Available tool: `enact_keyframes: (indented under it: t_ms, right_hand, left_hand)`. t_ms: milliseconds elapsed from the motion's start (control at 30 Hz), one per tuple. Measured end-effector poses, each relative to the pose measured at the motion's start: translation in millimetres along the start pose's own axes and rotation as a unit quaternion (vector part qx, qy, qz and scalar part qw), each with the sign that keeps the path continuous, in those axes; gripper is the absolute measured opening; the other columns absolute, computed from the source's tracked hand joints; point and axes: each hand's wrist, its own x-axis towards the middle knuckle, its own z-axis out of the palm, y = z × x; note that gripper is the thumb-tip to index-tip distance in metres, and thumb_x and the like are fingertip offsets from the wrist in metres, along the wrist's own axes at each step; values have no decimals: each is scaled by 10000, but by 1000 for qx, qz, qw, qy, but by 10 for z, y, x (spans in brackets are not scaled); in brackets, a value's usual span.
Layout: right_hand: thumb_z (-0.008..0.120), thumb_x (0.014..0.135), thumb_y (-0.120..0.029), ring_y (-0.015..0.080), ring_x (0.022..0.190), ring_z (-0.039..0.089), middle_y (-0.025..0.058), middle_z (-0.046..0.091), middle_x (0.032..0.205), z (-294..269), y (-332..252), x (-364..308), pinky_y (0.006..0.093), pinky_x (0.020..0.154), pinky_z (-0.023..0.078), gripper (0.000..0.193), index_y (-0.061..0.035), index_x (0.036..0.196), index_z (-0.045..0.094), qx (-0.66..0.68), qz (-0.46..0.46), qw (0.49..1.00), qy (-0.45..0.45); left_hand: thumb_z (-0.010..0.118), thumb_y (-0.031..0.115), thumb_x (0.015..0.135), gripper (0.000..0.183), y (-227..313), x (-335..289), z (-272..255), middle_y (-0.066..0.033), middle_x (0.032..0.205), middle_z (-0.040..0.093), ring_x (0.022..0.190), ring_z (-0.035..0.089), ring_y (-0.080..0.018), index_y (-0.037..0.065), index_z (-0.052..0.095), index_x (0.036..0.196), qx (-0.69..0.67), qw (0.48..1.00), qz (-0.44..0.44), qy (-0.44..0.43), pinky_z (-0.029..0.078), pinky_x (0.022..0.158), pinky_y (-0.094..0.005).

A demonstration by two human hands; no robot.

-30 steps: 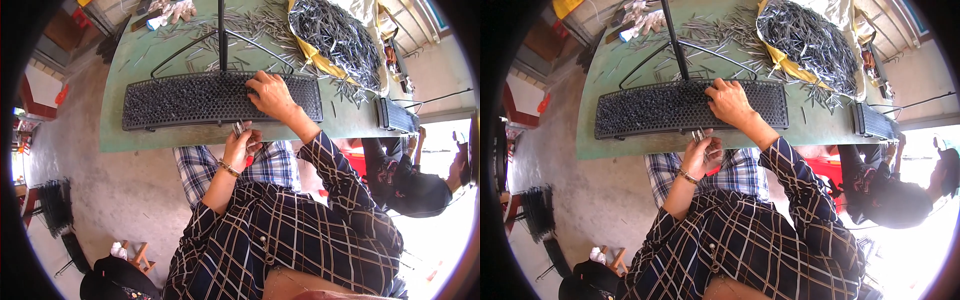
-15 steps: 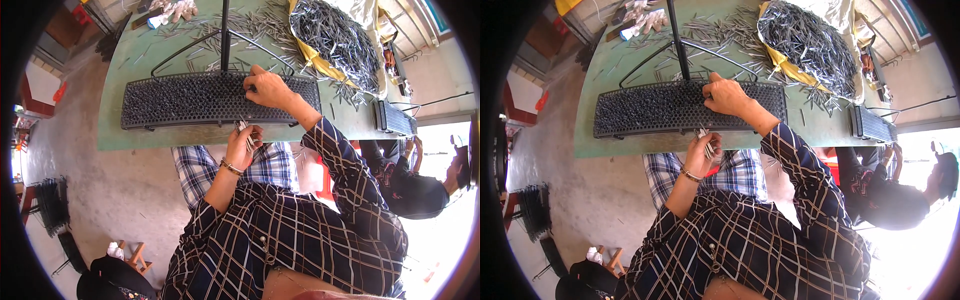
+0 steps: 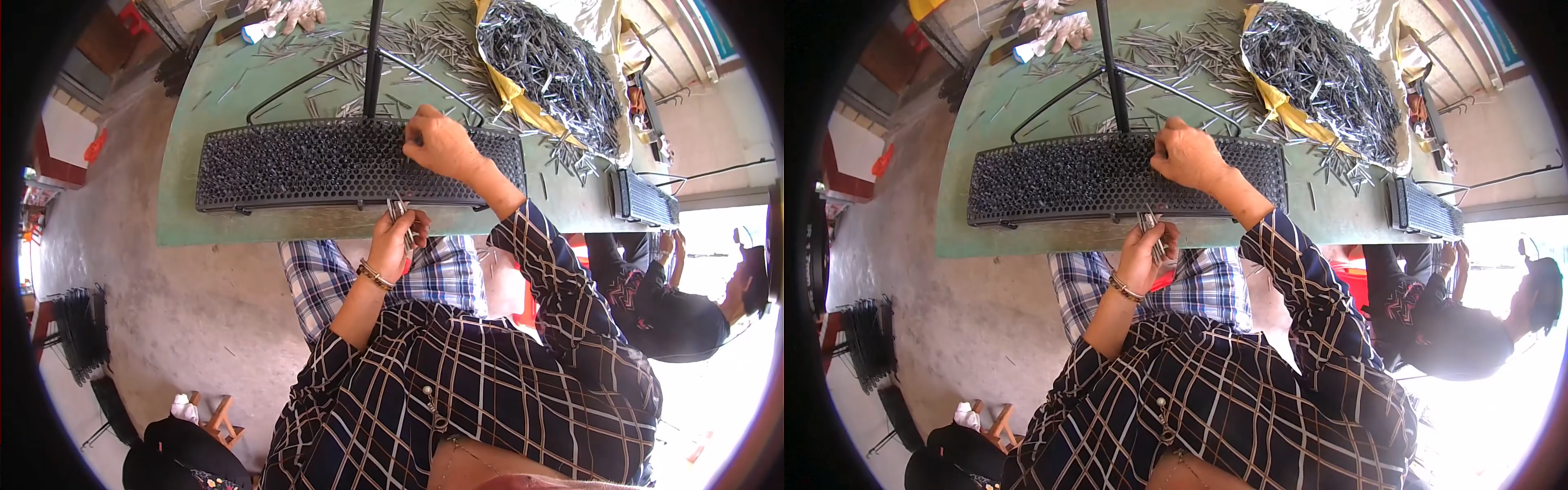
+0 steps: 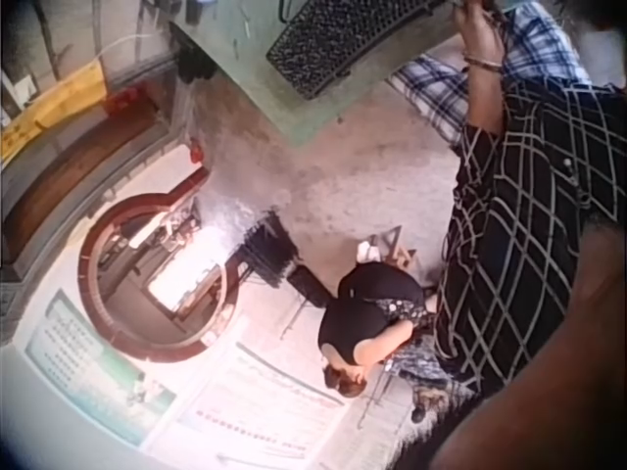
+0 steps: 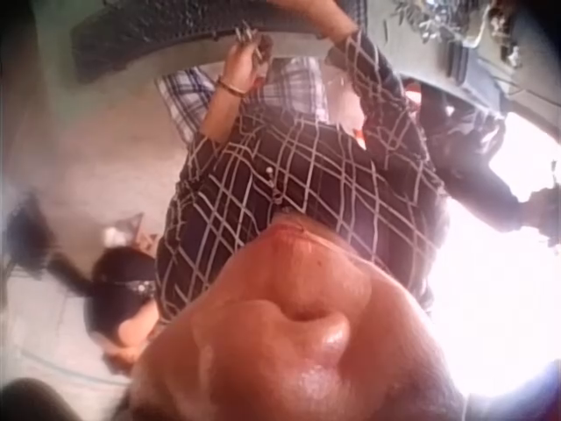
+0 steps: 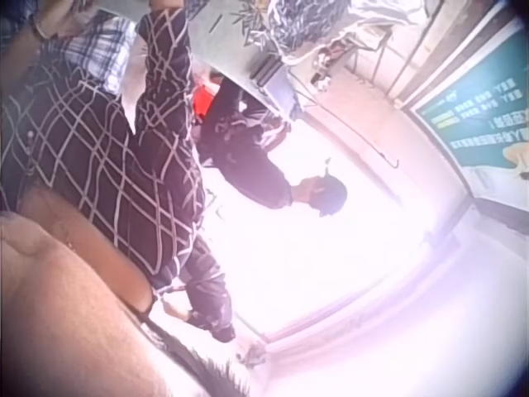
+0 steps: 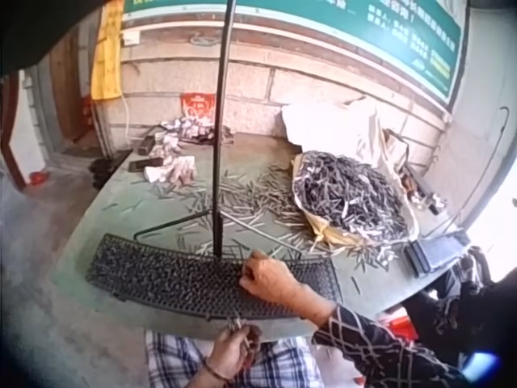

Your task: Sorting small metal pins from a large container and inserting them individually into a perforated grid plate.

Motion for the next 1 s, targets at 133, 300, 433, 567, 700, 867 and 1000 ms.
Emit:
enact_keyframes:
  t_ms: [133,300,433,567,700,867,1000]
  right_hand:
    - [614,729,-179,337,814,596,139,582,893,-102,-31,52,398,751,482,165,-25,782,636,6,43,999,11]
    - [613,751,-134,296,773,592,95,585,870,-158,-92,-86,387,719,460,132,-51,852,627,-43,-49,996,67]
    - [618,769,-129,256,769,582,62,583,863,-174,-154,-198,354,717,438,125,-69,878,622,-74,-74,991,80]
    - [626,780,-133,217,782,569,38,579,878,-179,-173,-254,336,734,423,111,-72,872,629,-100,-99,986,86]
    - [624,797,-135,201,783,568,32,578,889,-139,-142,-263,339,739,421,95,-71,866,637,-122,-137,979,87]
    - [624,810,-137,215,797,583,43,588,908,-60,-113,-302,341,733,434,112,-71,896,652,-125,-126,982,71]
    - [663,803,-144,254,768,623,82,620,897,-107,-149,-387,329,675,492,152,-33,906,678,78,-72,990,97]
  left_hand:
    - [478,152,938,179,-12,-19,-25,-64,767,608,634,566,-107,5,581,936,8,1000,1,-6,458,520,-239]
    - [473,142,941,265,43,-104,-26,-91,839,628,656,581,-113,0,477,1164,27,999,-34,21,456,498,-234]
    - [467,148,946,252,85,-124,-33,-116,880,634,702,607,-130,2,489,1150,25,998,-61,1,485,528,-248]
    - [461,151,951,253,156,-149,1,-160,958,638,790,642,-189,3,483,1155,-2,996,-89,-4,530,593,-279]
    - [460,152,951,251,217,-160,29,-180,1003,635,839,651,-227,17,482,1162,-13,993,-121,-4,548,628,-297]
    - [460,154,954,248,258,-163,24,-172,1015,634,860,645,-223,32,488,1167,-37,990,-135,-10,548,644,-307]
    - [473,186,958,273,300,-154,41,-152,1030,632,875,637,-202,34,488,1185,-1,995,-89,-35,544,668,-301]
